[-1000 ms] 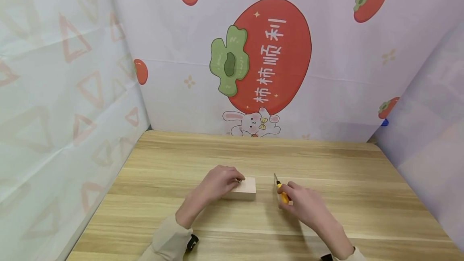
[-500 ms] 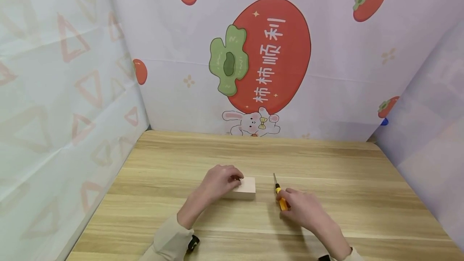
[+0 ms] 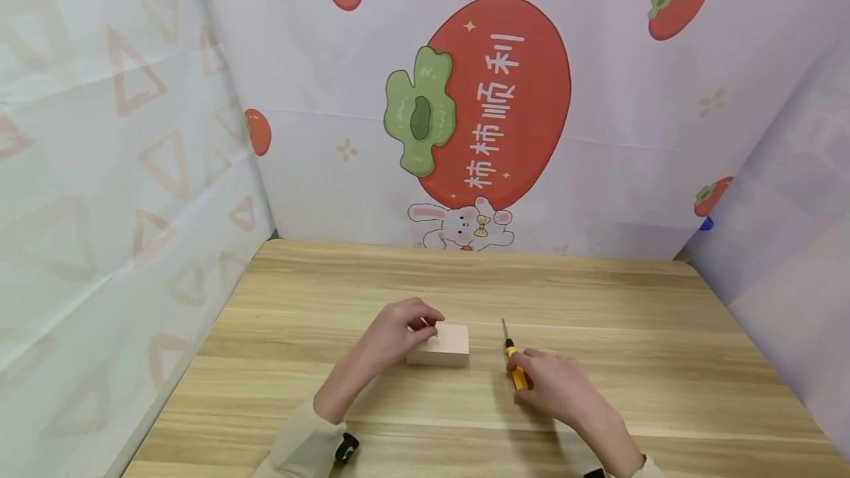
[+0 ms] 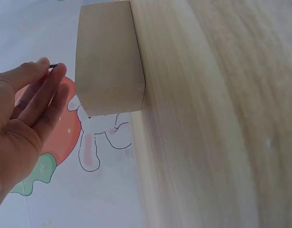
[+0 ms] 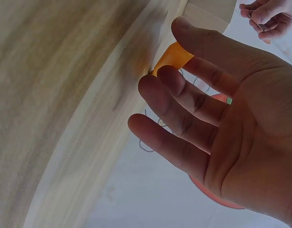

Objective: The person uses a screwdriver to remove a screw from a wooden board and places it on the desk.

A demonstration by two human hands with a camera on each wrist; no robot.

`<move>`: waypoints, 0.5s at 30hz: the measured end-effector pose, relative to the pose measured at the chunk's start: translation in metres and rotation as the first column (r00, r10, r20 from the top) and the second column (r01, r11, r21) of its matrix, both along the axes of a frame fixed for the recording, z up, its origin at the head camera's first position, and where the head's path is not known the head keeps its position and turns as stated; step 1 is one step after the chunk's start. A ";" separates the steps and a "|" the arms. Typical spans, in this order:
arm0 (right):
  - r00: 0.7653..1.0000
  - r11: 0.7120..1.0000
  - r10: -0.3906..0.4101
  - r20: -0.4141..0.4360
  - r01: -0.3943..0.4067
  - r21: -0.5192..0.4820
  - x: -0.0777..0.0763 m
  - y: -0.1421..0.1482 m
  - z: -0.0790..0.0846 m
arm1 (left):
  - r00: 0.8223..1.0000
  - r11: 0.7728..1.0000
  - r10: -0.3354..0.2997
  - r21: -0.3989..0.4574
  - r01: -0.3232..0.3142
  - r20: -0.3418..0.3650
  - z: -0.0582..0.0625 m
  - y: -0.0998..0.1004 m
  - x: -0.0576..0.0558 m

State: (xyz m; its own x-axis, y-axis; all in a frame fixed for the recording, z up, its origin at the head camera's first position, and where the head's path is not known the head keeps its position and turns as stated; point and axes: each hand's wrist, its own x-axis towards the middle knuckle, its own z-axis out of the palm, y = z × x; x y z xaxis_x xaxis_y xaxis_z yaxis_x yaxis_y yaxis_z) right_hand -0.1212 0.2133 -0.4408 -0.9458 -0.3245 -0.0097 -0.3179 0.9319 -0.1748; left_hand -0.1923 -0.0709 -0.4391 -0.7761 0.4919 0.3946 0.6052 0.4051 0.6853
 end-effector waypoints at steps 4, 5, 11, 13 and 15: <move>1.000 1.000 0.014 0.005 -0.014 -0.010 0.000 0.000 0.001 | 1.000 0.998 0.003 0.068 -0.004 0.014 0.000 -0.007 0.001; 1.000 1.000 0.016 0.007 -0.016 -0.012 0.000 0.000 0.001 | 1.000 0.997 0.009 0.080 -0.010 0.020 0.000 -0.009 0.001; 1.000 1.000 0.026 0.016 -0.026 -0.013 0.000 -0.001 0.002 | 0.995 0.990 0.034 0.131 -0.046 0.091 -0.002 -0.020 0.003; 0.999 0.999 0.028 0.015 -0.028 -0.016 0.001 -0.001 0.002 | 0.994 0.990 0.035 0.135 -0.049 0.101 -0.002 -0.023 0.004; 0.999 0.999 0.029 0.016 -0.028 -0.019 0.001 -0.001 0.002 | 0.993 0.989 0.036 0.138 -0.051 0.112 -0.002 -0.026 0.006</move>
